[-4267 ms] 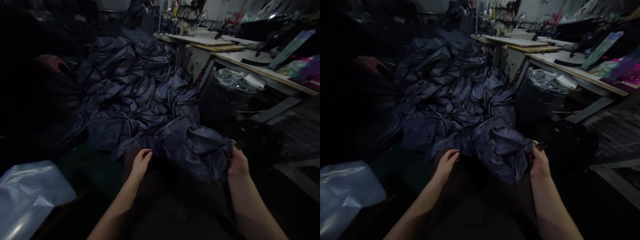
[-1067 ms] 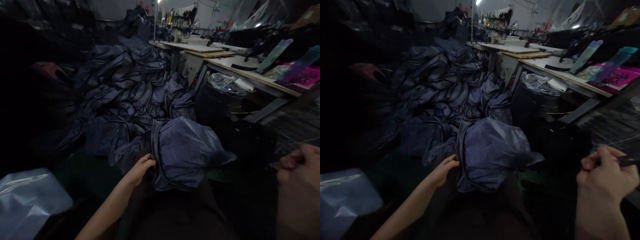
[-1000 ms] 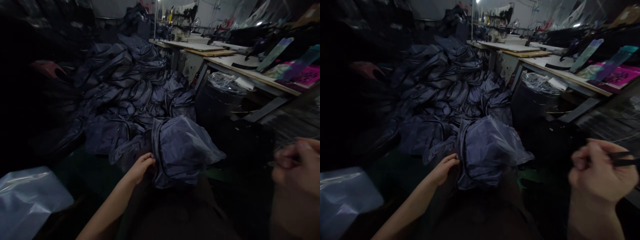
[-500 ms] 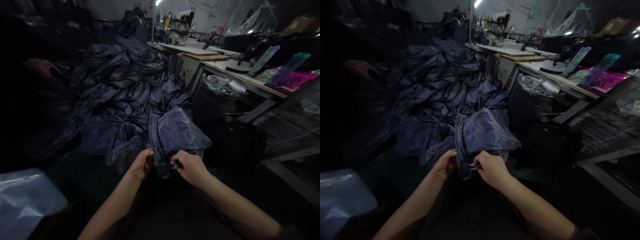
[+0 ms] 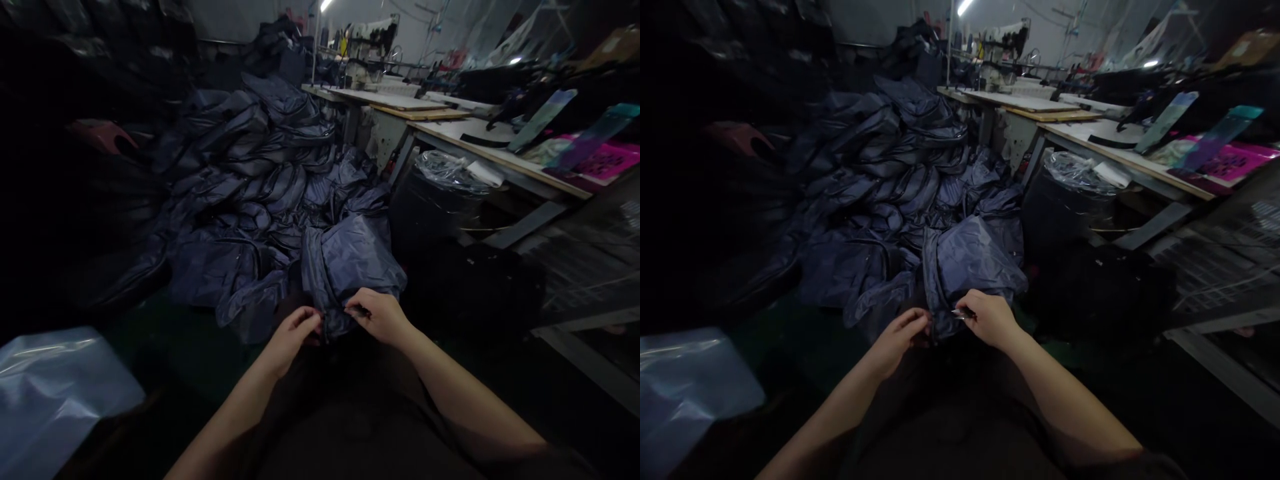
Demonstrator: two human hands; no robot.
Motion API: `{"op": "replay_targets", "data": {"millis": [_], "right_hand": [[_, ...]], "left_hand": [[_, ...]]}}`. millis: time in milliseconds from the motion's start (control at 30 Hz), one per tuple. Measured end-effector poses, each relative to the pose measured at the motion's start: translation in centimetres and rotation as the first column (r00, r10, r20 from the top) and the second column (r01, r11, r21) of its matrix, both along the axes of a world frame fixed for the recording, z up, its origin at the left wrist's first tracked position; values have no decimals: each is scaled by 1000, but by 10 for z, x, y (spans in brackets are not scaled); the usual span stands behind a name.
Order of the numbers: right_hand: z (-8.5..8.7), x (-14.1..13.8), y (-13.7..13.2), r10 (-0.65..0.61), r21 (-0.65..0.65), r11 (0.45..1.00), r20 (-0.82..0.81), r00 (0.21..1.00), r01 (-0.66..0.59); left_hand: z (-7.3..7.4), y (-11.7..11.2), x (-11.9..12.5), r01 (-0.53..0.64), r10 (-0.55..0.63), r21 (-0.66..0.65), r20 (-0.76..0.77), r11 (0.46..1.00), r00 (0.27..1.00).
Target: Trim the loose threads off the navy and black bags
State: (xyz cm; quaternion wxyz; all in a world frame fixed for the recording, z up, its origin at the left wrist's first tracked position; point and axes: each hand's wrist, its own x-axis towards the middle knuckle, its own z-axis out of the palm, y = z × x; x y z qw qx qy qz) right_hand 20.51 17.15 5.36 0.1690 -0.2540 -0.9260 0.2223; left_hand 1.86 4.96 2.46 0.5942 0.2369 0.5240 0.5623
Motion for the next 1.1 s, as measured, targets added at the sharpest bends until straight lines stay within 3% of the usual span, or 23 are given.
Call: {"op": "replay_targets", "data": {"millis": [100,233,367,533,700,867,933,1100], "right_hand": [[-1,3,2,-18,-35,999,-51,999,16],[7,7,4,-70,-152,987,-82,994,57],[33,4,1,-65,-239,970,-41,997,53],[77,-16,-5,95,-141,988,183,978,-70],[101,-49,-6,242,12,962,422,874,-272],[100,-83,-16,366,119,834,611,702,-539],[103,-95,-24,347,107,818,691,634,-565],[118,-121,-43,312,17,837,806,502,-547]], "left_hand": [[-4,-13,8,76,-75,23,-75,997,994],[-10,-13,17,94,-83,49,-194,994,978],[-10,-10,19,116,-95,69,-256,991,962],[-11,-10,14,107,-66,96,-355,990,933],[-14,-15,12,71,4,153,-439,986,898],[-21,-21,11,9,97,202,-504,979,858],[-25,-23,10,-12,126,217,-522,976,843],[-32,-25,13,-34,182,273,-538,961,823]]}}
